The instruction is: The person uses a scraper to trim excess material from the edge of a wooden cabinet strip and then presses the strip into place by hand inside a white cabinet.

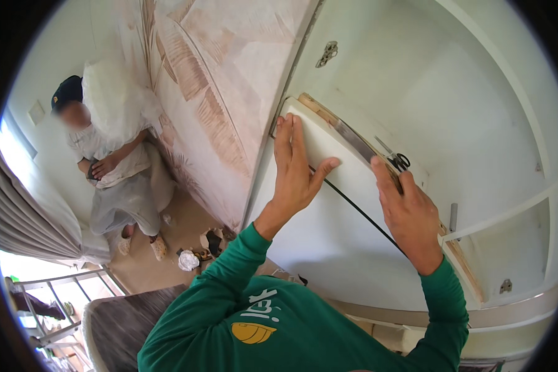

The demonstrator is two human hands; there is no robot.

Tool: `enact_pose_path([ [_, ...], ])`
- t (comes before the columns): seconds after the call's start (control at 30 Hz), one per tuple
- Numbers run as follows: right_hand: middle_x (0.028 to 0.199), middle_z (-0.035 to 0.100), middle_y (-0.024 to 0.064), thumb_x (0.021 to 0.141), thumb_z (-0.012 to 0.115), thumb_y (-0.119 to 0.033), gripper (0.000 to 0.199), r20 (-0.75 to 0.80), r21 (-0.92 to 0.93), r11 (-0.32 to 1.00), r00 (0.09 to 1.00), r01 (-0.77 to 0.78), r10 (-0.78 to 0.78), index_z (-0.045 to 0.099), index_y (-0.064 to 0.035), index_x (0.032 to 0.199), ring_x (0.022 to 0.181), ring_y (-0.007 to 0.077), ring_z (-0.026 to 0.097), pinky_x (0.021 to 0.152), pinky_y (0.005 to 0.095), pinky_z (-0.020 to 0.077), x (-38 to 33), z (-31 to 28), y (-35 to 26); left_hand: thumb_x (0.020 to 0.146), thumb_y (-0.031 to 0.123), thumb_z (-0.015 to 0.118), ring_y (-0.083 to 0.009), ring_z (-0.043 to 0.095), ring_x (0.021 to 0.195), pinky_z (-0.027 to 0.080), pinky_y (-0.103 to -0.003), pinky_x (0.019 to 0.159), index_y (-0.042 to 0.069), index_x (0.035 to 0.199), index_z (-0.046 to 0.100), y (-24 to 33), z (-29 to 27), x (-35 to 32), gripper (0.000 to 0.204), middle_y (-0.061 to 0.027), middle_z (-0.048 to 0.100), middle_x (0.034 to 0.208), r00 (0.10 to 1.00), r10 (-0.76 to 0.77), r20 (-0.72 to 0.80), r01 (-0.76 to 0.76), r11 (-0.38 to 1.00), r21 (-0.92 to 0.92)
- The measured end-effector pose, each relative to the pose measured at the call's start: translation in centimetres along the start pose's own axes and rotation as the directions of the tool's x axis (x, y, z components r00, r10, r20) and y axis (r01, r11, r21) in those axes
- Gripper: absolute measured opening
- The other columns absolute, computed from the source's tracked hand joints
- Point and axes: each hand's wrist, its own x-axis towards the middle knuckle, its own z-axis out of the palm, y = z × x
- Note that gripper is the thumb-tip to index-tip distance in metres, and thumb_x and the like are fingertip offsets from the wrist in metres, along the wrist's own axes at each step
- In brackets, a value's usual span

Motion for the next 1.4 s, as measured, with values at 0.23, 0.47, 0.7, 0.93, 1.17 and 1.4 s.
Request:
enact_pose_path([
  [0.23, 0.103, 0.058, 0.0056, 0.097, 0.079, -0.016, 0.073, -0.025, 0.004, 1.0, 1.0, -0.017, 0.017, 0.057, -0.0238, 0.167, 0.066, 0.0178, 0.063, 0.059, 0.0334, 0.0596, 0.4, 0.2, -0.3, 0.109, 0.051, 0.073, -0.0587, 0.009, 0.168, 0.022, -0.064, 0.135, -0.013, 0.175, 0.008, -0.1, -0.1, -0.3, 0.113, -0.0382, 0.005, 0.179, 0.998, 0.016, 0.063, -0.018, 1.0, 0.025],
  [0.47, 0.104, 0.059, 0.005, 0.097, 0.08, -0.016, 0.072, -0.043, 0.006, 1.0, 0.999, 0.005, -0.005, 0.058, -0.0227, 0.165, 0.068, 0.0176, 0.064, 0.061, 0.0336, 0.0594, 1.0, 0.4, -0.1, 0.109, 0.051, 0.073, -0.0585, 0.008, 0.169, 0.022, -0.063, 0.136, -0.013, 0.175, 0.006, -0.5, 0.2, -0.3, 0.114, -0.0373, 0.003, 0.18, 0.997, 0.021, 0.069, -0.024, 0.998, 0.049],
  [0.7, 0.099, 0.057, 0.0052, 0.097, 0.08, -0.013, 0.074, 0.009, 0.046, 0.999, 1.0, -0.005, 0.004, 0.058, -0.0244, 0.166, 0.067, 0.0185, 0.065, 0.059, 0.0333, 0.0578, 1.8, -0.6, -0.3, 0.106, 0.049, 0.077, -0.058, 0.01, 0.169, 0.022, -0.062, 0.136, -0.014, 0.175, 0.011, -0.8, -0.3, -0.2, 0.114, -0.0398, 0.007, 0.18, 0.998, 0.023, 0.06, -0.025, 0.999, 0.047],
  [0.93, 0.099, 0.058, 0.0052, 0.097, 0.08, -0.013, 0.073, -0.044, 0.003, 1.0, 0.999, 0.006, -0.006, 0.059, -0.0249, 0.165, 0.066, 0.0188, 0.065, 0.059, 0.0333, 0.0585, 1.6, -0.2, -0.5, 0.105, 0.049, 0.078, -0.0581, 0.012, 0.169, 0.023, -0.061, 0.136, -0.014, 0.175, 0.012, -0.5, 0.1, -0.2, 0.115, -0.0396, 0.008, 0.18, 0.999, 0.01, 0.048, -0.012, 0.999, 0.047],
  [1.17, 0.099, 0.057, 0.004, 0.096, 0.081, -0.014, 0.071, -0.016, 0.012, 1.0, 1.0, -0.024, 0.025, 0.063, -0.0253, 0.163, 0.064, 0.0163, 0.062, 0.057, 0.0316, 0.0573, 1.4, -0.1, -0.5, 0.105, 0.05, 0.078, -0.0568, 0.012, 0.168, 0.023, -0.063, 0.135, -0.009, 0.177, 0.009, -0.9, -0.1, -0.3, 0.116, -0.0368, 0.009, 0.179, 0.998, 0.001, 0.069, -0.006, 0.998, 0.063],
  [1.4, 0.095, 0.055, 0.0033, 0.095, 0.081, -0.013, 0.068, -0.072, 0.003, 0.998, 0.996, 0.059, -0.058, 0.065, -0.0204, 0.16, 0.065, 0.0148, 0.061, 0.056, 0.0306, 0.0552, 3.2, -0.3, -0.3, 0.105, 0.052, 0.078, -0.0549, 0.011, 0.168, 0.024, -0.062, 0.134, -0.005, 0.179, 0.005, -0.7, 0.0, -0.4, 0.118, -0.0341, 0.01, 0.179, 0.992, -0.05, 0.112, 0.045, 0.998, 0.054],
])
